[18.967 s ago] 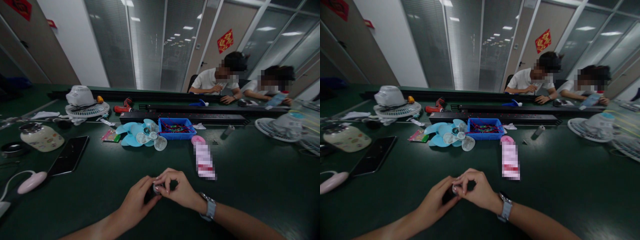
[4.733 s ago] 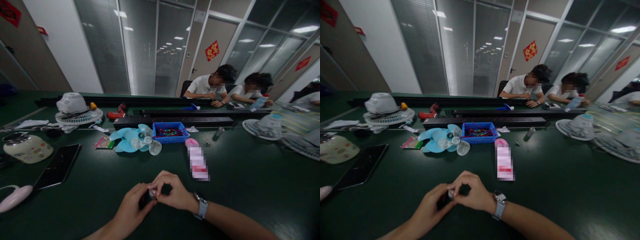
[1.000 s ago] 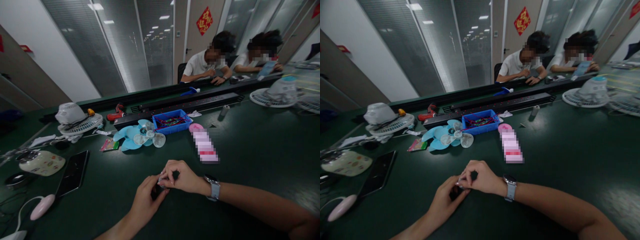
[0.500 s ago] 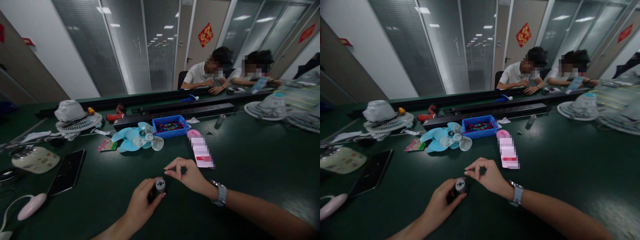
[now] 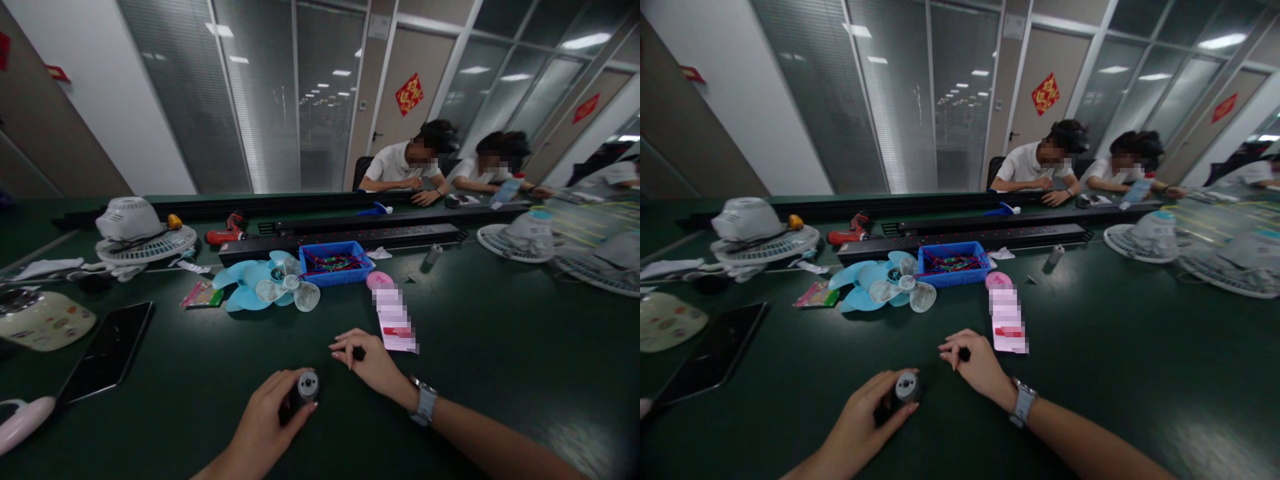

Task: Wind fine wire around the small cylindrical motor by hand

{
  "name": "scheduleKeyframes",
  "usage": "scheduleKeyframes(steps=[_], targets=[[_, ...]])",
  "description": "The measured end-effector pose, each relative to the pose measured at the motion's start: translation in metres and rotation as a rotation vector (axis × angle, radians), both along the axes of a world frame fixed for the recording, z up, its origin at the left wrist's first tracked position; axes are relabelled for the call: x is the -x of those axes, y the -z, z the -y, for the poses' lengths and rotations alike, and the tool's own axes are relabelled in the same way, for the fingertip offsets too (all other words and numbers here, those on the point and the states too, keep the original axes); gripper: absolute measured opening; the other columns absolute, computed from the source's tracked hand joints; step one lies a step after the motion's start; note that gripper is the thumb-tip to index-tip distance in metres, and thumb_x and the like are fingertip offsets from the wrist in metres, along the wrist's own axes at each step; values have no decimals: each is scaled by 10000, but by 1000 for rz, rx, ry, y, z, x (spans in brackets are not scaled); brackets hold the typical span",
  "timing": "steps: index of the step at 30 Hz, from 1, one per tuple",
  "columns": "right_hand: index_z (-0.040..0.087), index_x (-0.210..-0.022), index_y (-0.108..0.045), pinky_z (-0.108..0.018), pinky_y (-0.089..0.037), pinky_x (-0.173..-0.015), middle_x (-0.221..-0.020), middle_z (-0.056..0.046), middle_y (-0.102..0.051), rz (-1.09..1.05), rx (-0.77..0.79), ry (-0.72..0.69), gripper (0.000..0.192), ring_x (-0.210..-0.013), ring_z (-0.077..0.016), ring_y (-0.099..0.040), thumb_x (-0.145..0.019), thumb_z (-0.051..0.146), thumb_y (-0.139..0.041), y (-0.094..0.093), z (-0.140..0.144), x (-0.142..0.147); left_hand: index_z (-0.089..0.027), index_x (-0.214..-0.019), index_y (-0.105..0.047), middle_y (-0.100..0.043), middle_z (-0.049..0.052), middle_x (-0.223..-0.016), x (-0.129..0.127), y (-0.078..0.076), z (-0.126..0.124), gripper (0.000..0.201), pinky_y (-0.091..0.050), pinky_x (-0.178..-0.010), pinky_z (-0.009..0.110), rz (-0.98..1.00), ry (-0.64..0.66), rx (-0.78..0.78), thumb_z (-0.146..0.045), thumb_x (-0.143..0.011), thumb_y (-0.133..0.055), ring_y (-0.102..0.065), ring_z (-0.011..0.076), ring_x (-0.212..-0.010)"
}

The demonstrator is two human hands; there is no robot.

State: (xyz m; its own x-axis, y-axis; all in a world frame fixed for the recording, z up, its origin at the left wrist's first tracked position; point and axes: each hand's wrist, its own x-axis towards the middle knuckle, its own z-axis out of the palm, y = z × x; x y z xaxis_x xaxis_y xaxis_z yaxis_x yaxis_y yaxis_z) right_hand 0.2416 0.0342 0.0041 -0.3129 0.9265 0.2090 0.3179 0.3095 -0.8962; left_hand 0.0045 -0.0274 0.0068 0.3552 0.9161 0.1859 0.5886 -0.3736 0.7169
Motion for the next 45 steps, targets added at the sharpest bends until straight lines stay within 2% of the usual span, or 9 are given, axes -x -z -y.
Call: scheduleKeyframes(steps=[9,13,16,20,24,26,31,40,45], targets=[[175,-557,-586,-387,-534,-900,-1001,-75,-748,18,40,4,283,-1055,-227,-674,-755,141,-786,-7,2,2,-243,-1203,-652,-712,54,-993,0,0,0,337,-547,-696,305,7,2,9,-241,-869,-691,-660,224,-801],[178,-541,-579,-374,-546,-867,-919,-77,-756,0,47,9,298,-1043,-236,-684,-763,135,-774,-3,0,1,-243,-1201,-648,-712,41,-960,0,1,0,333,-541,-686,298,6,5,6,-225,-871,-688,-658,209,-766],[175,-533,-554,-350,-562,-815,-876,-72,-754,-35,37,22,324,-961,-225,-717,-786,140,-754,-3,1,1,-239,-1196,-650,-714,49,-983,-1,-1,0,325,-541,-680,293,13,3,-7,-227,-873,-686,-660,211,-775],[178,-549,-543,-316,-563,-803,-906,-50,-760,-86,1,-13,338,-918,-194,-728,-799,199,-769,-21,11,12,-231,-1175,-657,-717,50,-961,-1,-2,0,313,-542,-678,301,16,10,-19,-221,-864,-694,-656,214,-755],[173,-519,-557,-284,-542,-773,-841,-38,-770,-151,-59,-178,358,-878,-180,-729,-795,195,-785,-46,24,33,-223,-1123,-668,-716,60,-980,0,1,1,268,-540,-757,330,41,30,-41,-191,-858,-694,-663,235,-845],[166,-501,-558,-273,-529,-745,-797,-39,-767,-157,-60,-203,365,-846,-180,-731,-784,163,-789,-52,27,41,-221,-1107,-672,-713,61,-975,1,1,1,252,-536,-748,326,45,34,-43,-176,-859,-688,-661,234,-846],[157,-489,-557,-271,-507,-728,-785,-44,-761,-153,-37,-196,371,-804,-174,-727,-772,150,-798,-48,22,46,-226,-1090,-673,-694,43,-901,1,1,1,231,-518,-689,305,37,40,-39,-182,-864,-688,-644,215,-771],[158,-509,-556,-291,-501,-767,-842,-49,-776,-156,-103,-277,365,-824,-171,-715,-790,171,-790,-44,22,46,-211,-1071,-673,-690,53,-915,1,2,0,211,-517,-700,319,56,52,-25,-169,-865,-672,-647,224,-788],[161,-523,-561,-300,-506,-777,-846,-52,-776,-162,-92,-263,357,-838,-180,-713,-783,209,-801,-43,22,47,-212,-1081,-673,-699,58,-919,1,1,-1,228,-524,-699,323,55,45,-33,-170,-857,-663,-658,228,-790]])
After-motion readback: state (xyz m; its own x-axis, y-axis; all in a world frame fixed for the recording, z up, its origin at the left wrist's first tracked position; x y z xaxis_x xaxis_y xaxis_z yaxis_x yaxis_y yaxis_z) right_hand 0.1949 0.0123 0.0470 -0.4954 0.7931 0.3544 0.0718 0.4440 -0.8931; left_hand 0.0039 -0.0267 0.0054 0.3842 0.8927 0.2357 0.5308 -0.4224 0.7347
